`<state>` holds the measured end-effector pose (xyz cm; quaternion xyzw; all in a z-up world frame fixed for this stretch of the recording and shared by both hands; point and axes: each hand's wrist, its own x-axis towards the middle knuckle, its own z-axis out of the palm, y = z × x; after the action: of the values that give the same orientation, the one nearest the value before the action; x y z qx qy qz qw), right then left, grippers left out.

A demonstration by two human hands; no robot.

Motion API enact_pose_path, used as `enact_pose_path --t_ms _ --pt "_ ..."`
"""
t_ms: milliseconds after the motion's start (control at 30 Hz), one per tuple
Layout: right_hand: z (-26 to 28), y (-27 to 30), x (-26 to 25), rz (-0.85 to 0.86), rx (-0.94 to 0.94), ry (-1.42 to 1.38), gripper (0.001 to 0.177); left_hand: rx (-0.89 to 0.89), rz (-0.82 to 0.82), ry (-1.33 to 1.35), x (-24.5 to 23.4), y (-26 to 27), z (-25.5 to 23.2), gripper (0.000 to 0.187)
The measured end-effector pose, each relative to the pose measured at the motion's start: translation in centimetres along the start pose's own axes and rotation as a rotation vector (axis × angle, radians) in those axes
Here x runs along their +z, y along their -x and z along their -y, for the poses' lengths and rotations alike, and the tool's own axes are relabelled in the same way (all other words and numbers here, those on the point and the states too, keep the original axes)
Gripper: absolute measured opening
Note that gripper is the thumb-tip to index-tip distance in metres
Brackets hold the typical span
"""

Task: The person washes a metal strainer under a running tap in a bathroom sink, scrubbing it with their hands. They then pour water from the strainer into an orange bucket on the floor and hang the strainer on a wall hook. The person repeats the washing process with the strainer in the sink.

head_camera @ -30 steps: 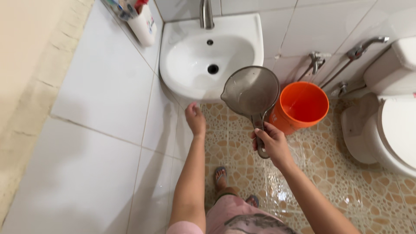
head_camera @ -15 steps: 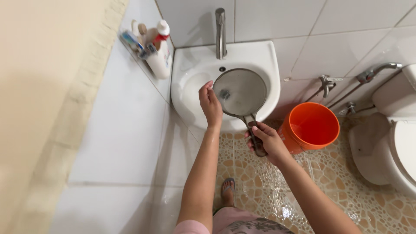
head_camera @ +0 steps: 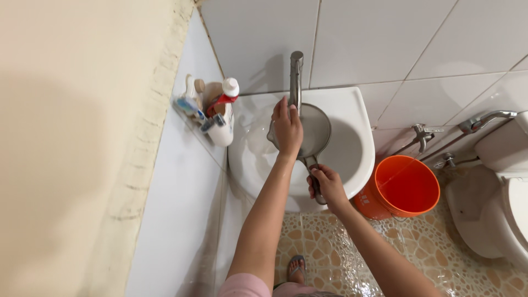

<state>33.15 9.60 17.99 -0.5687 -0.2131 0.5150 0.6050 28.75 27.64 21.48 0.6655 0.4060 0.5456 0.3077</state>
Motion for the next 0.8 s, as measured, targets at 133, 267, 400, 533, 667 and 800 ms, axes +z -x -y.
enact_pose_path --t_ms 133,267,400,533,667,800 --pt "-0.6 -0.9 0.8 -0.026 0.011 0.062 0.025 0.096 0.049 -0.107 1.5 -2.1 1.4 0.057" --pt "-1.3 -0.3 1.1 -0.05 0.051 0.029 0.026 0.217 0.046 -0.168 4.1 -3.7 1.5 0.062" --pt "-1.5 -0.3 0.8 -0.069 0.079 0.02 0.026 0.137 0.045 -0.152 6.6 -4.7 0.8 0.064" --pt "-1.4 -0.4 0.9 -0.073 0.082 0.048 0.025 0.149 0.056 -0.239 7.0 -4.4 -1.0 0.055" --pt "-1.0 -0.2 1.1 -0.061 0.081 0.059 0.023 0.134 0.097 -0.412 7.7 -5.2 -3.8 0.054" --pt "-0.8 -0.1 0.9 -0.064 0.089 0.072 0.024 0.17 0.06 -0.596 9.6 -7.0 -5.0 0.059"
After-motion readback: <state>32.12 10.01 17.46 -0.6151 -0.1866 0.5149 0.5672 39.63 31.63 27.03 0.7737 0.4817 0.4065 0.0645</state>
